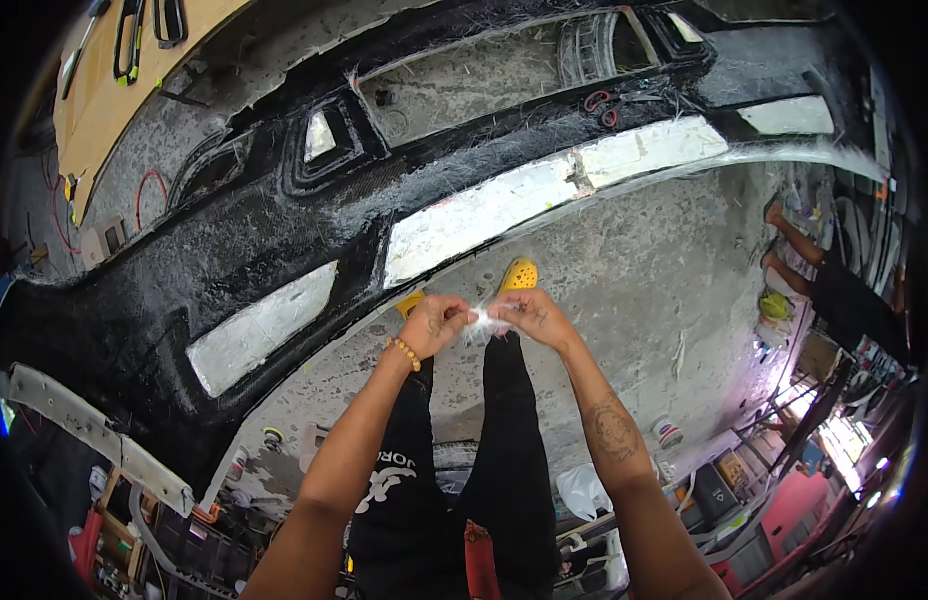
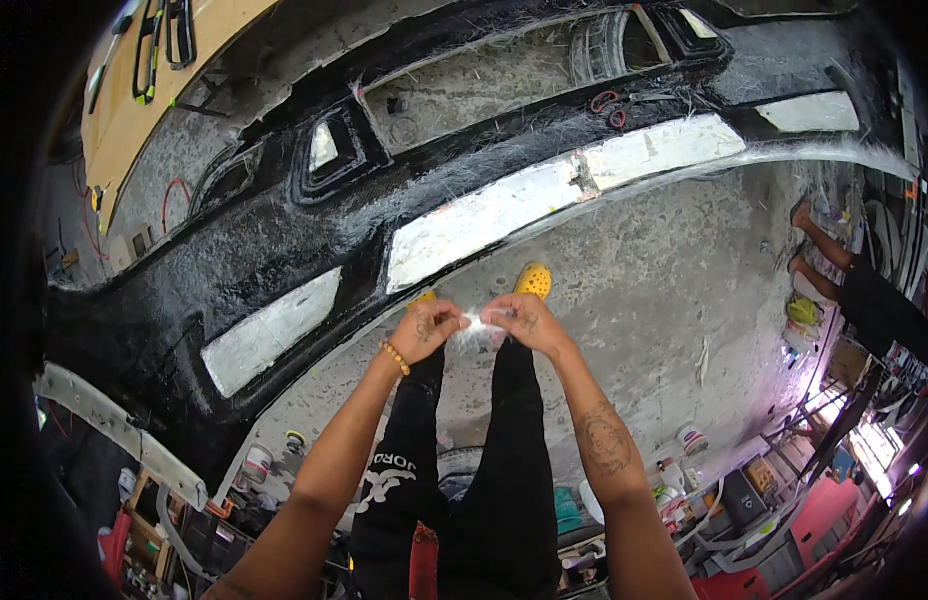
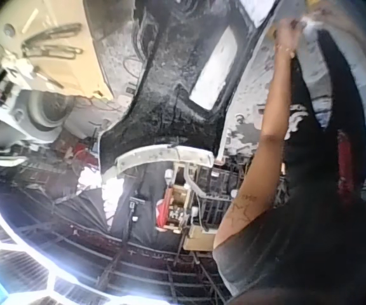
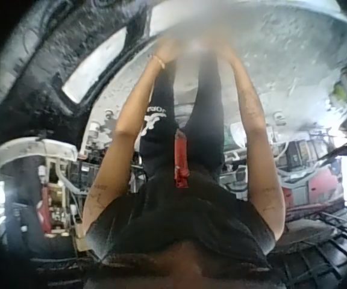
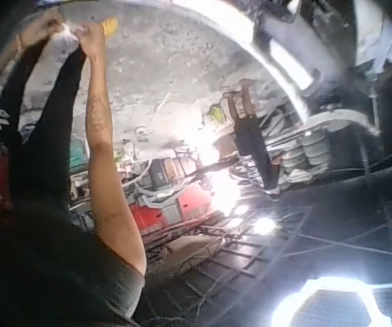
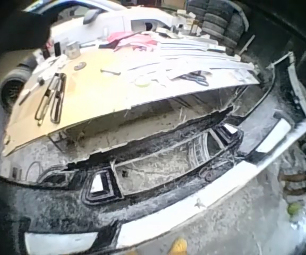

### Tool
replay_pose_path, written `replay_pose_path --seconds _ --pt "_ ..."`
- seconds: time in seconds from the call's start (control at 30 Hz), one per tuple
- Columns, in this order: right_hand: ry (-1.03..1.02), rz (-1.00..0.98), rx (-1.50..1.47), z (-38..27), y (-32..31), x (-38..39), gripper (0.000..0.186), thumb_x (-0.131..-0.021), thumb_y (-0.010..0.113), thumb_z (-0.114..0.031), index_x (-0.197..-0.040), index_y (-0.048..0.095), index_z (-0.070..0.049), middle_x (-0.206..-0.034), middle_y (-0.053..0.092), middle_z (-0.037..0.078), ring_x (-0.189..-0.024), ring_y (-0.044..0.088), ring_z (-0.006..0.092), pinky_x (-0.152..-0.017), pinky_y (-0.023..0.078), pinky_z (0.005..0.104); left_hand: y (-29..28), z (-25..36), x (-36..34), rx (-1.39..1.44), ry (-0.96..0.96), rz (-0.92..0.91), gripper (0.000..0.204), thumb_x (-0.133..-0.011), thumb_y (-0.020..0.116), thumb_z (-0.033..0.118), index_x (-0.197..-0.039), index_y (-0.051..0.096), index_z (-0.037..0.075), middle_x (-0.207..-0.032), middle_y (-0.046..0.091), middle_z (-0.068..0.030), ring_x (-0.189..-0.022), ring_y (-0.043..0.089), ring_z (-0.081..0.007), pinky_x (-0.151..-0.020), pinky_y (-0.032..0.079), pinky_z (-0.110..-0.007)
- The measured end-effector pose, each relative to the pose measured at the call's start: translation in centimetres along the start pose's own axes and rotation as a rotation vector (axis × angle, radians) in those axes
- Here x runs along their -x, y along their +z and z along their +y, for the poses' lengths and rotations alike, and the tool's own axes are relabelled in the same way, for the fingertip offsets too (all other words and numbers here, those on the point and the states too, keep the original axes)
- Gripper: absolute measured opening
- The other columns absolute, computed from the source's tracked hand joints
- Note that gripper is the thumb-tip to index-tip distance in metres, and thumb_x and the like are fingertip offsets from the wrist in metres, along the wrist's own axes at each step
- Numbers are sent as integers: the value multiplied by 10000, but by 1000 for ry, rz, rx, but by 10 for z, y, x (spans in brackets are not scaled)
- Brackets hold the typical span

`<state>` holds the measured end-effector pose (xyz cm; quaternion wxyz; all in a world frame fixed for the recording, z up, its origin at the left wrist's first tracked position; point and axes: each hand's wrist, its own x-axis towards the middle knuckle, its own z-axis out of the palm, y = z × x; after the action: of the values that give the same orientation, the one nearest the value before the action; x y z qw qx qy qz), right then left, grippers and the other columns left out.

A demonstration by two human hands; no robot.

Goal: The person cuts a piece of bubble wrap with scissors and then applies strips of white fibrous material to a black car bumper. They press the material into place by hand, smoothing it over the surface.

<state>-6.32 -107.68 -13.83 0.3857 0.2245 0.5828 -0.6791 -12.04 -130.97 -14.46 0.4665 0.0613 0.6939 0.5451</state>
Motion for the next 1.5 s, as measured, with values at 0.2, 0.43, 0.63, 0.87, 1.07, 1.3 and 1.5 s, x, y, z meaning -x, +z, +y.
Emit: replay_pose_path --seconds 0.2,0.43,0.63,0.87,1.07,1.3,1.5 --pt "-56 59 89 -14 -23 -22 193 -923 697 -160 -1019 692 8 -892 694 36 -757 654 96 -675 540 231 38 -27 -28 467 -245 172 189 -883 751 213 -988 706 63 -756 663 22 -623 564 -54 -591 455 -228" --pt "109 77 -86 4 -68 -47 237 -886 744 -170 -1044 694 -1 -878 702 58 -750 666 95 -636 525 223 74 -43 -67 563 -269 402 161 -879 754 187 -903 721 32 -737 659 12 -600 523 -50 -549 401 -229" --pt "139 132 -50 30 -106 -77 259 -875 749 -115 -1077 665 23 -923 679 70 -789 660 120 -705 609 266 99 -47 -97 480 -265 536 257 -894 727 238 -743 684 35 -638 554 52 -580 426 -45 -532 324 -242" --pt "83 285 -159 47 -122 -90 279 -870 739 -128 -1073 655 43 -932 678 105 -766 719 169 -545 578 248 121 -49 -135 509 -297 687 275 -902 718 253 -747 667 32 -629 554 42 -558 440 -53 -517 337 -244" --pt "204 499 82 33 -118 -104 216 -893 700 -151 -1009 690 31 -938 677 114 -686 718 191 -502 569 284 135 -54 -163 730 -365 746 234 -905 717 247 -847 689 22 -641 649 -41 -467 567 -92 -433 444 -230" --pt "-27 628 332 48 -125 -115 232 -873 704 -207 -913 719 21 -858 712 131 -598 698 230 -522 558 309 150 -59 -185 791 -457 849 245 -896 723 221 -900 677 -20 -599 639 -74 -389 532 -112 -355 405 -243" --pt "101 629 460 47 -127 -126 226 -874 677 -196 -901 714 26 -854 713 177 -657 693 322 -616 554 393 152 -64 -198 793 -509 887 303 -904 709 205 -1014 640 -69 -599 645 -97 -389 549 -128 -349 421 -257"
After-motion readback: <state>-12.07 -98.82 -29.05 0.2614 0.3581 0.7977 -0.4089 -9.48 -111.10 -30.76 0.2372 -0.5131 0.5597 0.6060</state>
